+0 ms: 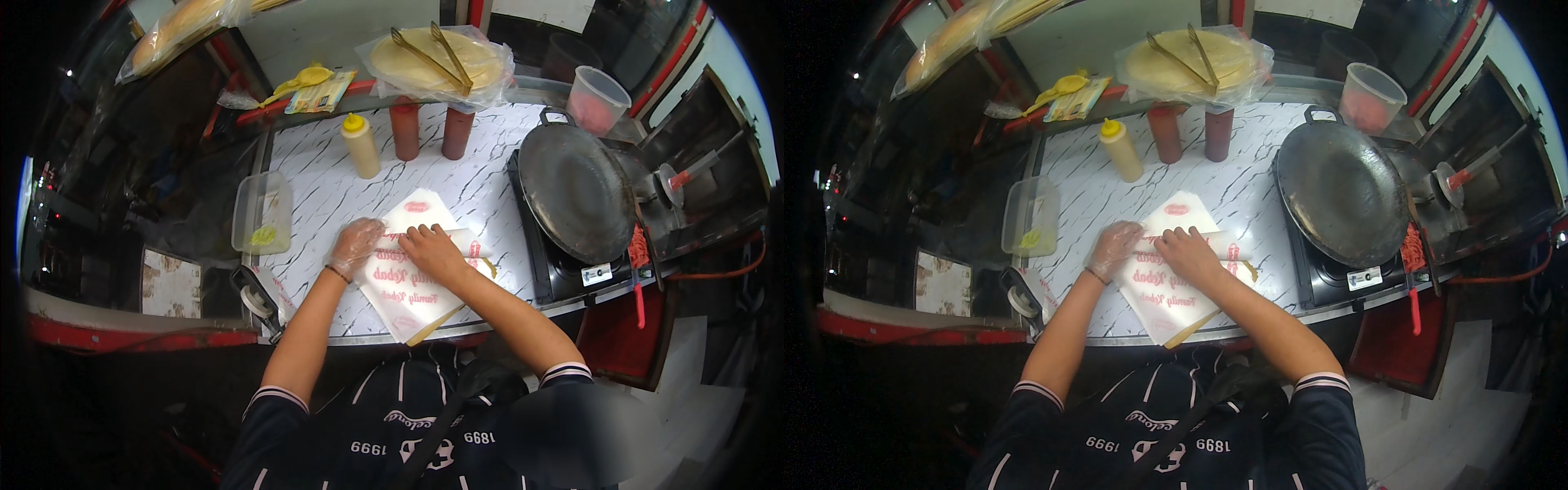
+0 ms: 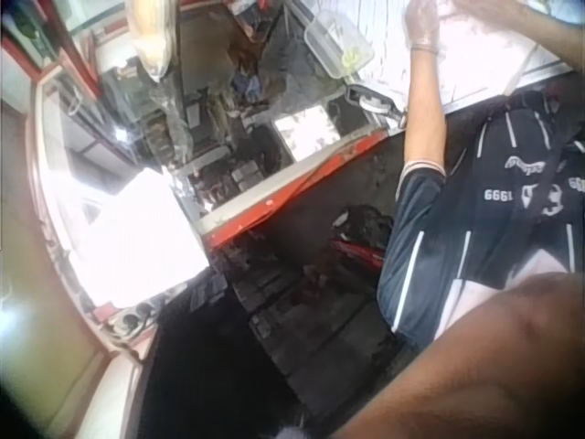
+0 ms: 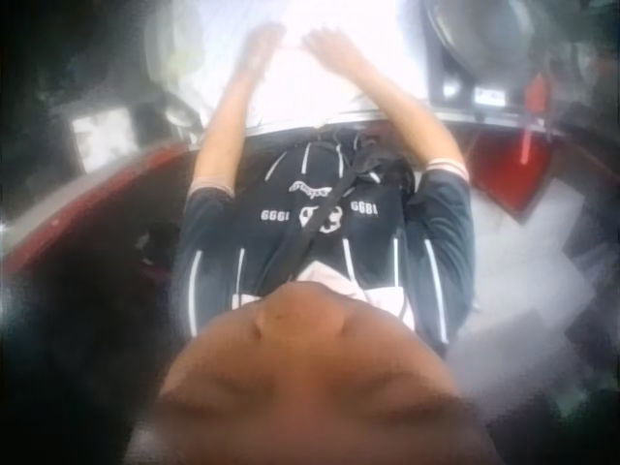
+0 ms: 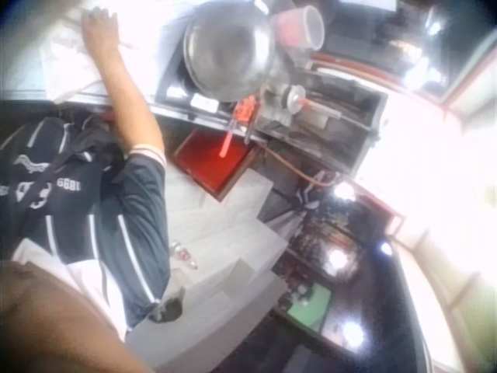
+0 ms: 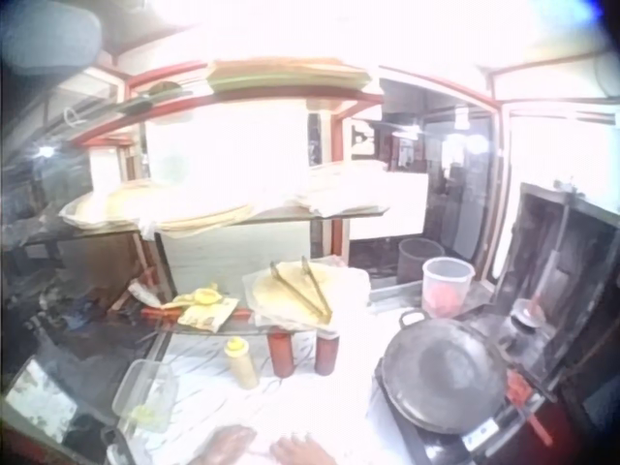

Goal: The person assembles a street food item by placing shredded meat onto a flatbread, adding sauces from squeeze bottles, folding the bread, and wrapping it in paper. The person then hands the wrapped food to a customer and handles cash from a drawer.

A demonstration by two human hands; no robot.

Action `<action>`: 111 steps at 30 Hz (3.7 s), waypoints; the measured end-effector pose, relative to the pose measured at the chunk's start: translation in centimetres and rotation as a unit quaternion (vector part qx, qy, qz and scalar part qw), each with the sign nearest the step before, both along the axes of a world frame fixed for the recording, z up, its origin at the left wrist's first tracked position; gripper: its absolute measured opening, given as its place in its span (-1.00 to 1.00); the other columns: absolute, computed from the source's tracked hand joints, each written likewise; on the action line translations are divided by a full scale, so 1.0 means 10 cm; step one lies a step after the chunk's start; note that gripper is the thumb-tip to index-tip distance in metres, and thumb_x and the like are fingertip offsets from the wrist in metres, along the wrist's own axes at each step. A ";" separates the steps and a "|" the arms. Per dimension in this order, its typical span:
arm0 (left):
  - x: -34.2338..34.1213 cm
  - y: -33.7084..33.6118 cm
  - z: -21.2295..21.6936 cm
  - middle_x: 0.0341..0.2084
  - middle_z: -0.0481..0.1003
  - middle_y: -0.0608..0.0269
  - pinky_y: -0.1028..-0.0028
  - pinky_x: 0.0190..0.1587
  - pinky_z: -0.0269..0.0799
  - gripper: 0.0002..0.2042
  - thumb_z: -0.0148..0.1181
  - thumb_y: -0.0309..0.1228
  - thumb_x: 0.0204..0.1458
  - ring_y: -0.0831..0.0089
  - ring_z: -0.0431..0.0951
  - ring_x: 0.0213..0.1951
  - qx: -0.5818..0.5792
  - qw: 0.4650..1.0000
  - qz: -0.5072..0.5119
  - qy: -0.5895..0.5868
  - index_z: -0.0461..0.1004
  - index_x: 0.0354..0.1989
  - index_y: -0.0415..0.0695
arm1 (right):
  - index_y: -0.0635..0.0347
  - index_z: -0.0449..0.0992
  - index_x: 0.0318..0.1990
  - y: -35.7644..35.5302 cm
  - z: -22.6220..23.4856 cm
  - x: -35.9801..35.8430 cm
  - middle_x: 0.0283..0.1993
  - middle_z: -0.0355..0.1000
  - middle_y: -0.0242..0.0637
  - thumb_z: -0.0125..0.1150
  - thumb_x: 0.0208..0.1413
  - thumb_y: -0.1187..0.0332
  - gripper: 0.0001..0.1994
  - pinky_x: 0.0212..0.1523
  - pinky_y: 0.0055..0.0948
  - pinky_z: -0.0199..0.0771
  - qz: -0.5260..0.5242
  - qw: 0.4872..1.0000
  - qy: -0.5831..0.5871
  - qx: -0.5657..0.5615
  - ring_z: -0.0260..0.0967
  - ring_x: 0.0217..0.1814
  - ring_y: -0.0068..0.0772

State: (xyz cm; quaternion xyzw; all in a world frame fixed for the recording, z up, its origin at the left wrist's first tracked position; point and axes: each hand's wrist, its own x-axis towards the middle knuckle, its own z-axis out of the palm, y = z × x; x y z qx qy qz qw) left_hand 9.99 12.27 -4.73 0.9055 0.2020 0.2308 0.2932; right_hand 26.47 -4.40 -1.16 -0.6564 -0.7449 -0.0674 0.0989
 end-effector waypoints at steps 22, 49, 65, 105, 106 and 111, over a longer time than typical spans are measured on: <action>-0.16 -0.02 -0.01 -0.15 0.60 0.07 0.16 0.06 0.46 -0.68 0.31 -0.36 0.08 0.07 0.54 0.00 0.060 0.998 0.009 -0.006 0.56 0.03 -0.11 | 0.10 0.43 0.19 0.33 -0.06 0.25 0.09 0.40 -0.12 0.08 0.23 0.29 -0.62 0.38 0.18 0.12 -0.043 0.999 -0.022 -0.017 0.27 0.28 -0.06; 1.17 0.12 0.58 -0.09 0.58 -0.08 0.26 0.11 0.49 -0.48 0.28 -0.47 -0.05 0.03 0.60 -0.01 0.004 0.934 0.017 0.357 0.40 0.17 -0.16 | -0.01 0.53 0.17 -1.65 0.28 0.28 0.35 0.25 -0.10 0.36 0.09 0.27 -0.55 0.39 0.21 0.06 -0.097 0.982 0.159 -0.044 0.00 0.50 0.18; -0.53 -2.15 1.08 -0.31 0.54 0.22 0.38 -0.18 0.62 -0.61 0.42 -0.42 0.05 0.41 0.62 -0.23 -0.685 0.702 0.060 -0.186 0.46 0.03 -0.21 | 0.14 0.23 -0.11 -0.76 0.68 -0.35 -0.14 0.44 -0.28 0.53 0.01 0.47 -0.52 0.06 -0.39 0.52 0.046 0.748 0.655 -0.098 0.46 -0.04 -0.47; -2.50 -1.22 1.04 -0.44 0.53 0.22 0.42 -0.37 0.63 -0.74 0.34 -0.59 0.07 0.47 0.59 -0.47 -0.629 0.710 0.163 -0.270 0.42 -0.11 -0.27 | 0.30 0.59 -0.25 0.24 0.50 -1.82 -0.30 0.47 -0.05 0.26 0.22 0.33 -0.82 -0.18 -0.19 0.43 0.037 0.826 0.504 -0.249 0.45 -0.25 -0.10; -2.43 -1.26 1.01 -0.43 0.53 0.23 0.42 -0.38 0.64 -0.74 0.33 -0.60 0.07 0.48 0.58 -0.47 -0.606 0.730 0.177 -0.260 0.42 -0.10 -0.26 | 0.31 0.58 -0.28 0.22 0.76 -1.78 -0.34 0.45 -0.12 0.28 0.22 0.30 -0.79 -0.24 -0.27 0.38 0.085 0.831 0.497 -0.237 0.39 -0.30 -0.24; -1.91 -1.56 1.05 -0.39 0.53 0.27 0.44 -0.43 0.61 -0.77 0.30 -0.60 0.11 0.52 0.58 -0.41 -0.557 0.765 0.186 -0.266 0.44 -0.08 -0.23 | 0.34 0.54 -0.41 -0.03 1.35 -1.74 -0.52 0.37 -0.27 0.37 0.20 0.20 -0.67 -0.42 -0.40 0.27 0.058 0.866 0.450 -0.211 0.25 -0.47 -0.52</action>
